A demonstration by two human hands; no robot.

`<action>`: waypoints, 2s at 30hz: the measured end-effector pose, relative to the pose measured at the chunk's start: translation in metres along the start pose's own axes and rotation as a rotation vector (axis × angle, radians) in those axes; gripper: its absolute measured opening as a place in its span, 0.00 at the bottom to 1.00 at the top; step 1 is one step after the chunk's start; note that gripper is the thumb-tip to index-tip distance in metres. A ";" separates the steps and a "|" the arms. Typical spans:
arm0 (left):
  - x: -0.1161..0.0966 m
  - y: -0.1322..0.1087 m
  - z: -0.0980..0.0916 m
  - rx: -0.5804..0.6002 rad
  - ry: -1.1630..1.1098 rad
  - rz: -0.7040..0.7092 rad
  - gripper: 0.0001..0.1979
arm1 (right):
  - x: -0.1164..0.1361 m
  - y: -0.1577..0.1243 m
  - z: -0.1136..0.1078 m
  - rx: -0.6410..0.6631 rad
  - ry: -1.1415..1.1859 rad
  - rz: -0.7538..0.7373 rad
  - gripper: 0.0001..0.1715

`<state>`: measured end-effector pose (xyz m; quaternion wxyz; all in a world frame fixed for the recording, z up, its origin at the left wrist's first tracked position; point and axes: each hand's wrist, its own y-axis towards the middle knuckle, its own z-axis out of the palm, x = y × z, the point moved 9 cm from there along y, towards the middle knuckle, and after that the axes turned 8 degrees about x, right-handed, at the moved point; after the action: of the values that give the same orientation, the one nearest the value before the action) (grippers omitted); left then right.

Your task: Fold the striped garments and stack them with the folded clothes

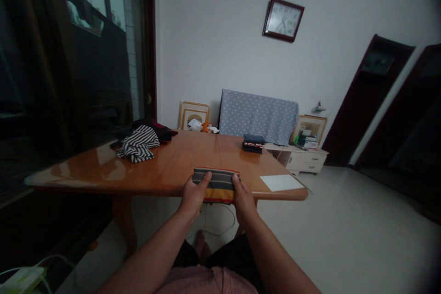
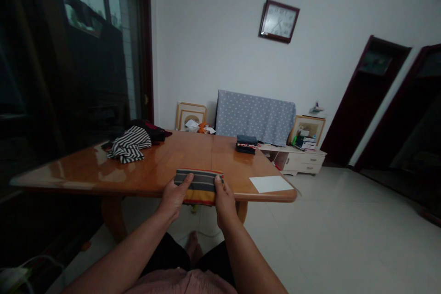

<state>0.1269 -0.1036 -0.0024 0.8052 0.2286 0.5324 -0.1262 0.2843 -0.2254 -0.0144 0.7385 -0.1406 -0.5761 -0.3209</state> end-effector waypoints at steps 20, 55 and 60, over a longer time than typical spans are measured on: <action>0.020 -0.007 -0.001 -0.021 -0.039 -0.084 0.32 | 0.012 -0.001 -0.011 -0.194 -0.401 -0.271 0.27; -0.064 -0.008 0.022 0.432 0.728 0.306 0.24 | 0.054 -0.024 -0.035 0.112 -0.389 -0.235 0.30; -0.066 -0.028 0.053 0.606 1.005 0.358 0.24 | 0.076 -0.029 0.016 0.598 -0.605 -0.148 0.41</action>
<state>0.1308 -0.1569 0.0690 0.3636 0.5648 0.7407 -0.0114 0.2633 -0.2614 0.0571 0.5196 0.0337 -0.8428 -0.1365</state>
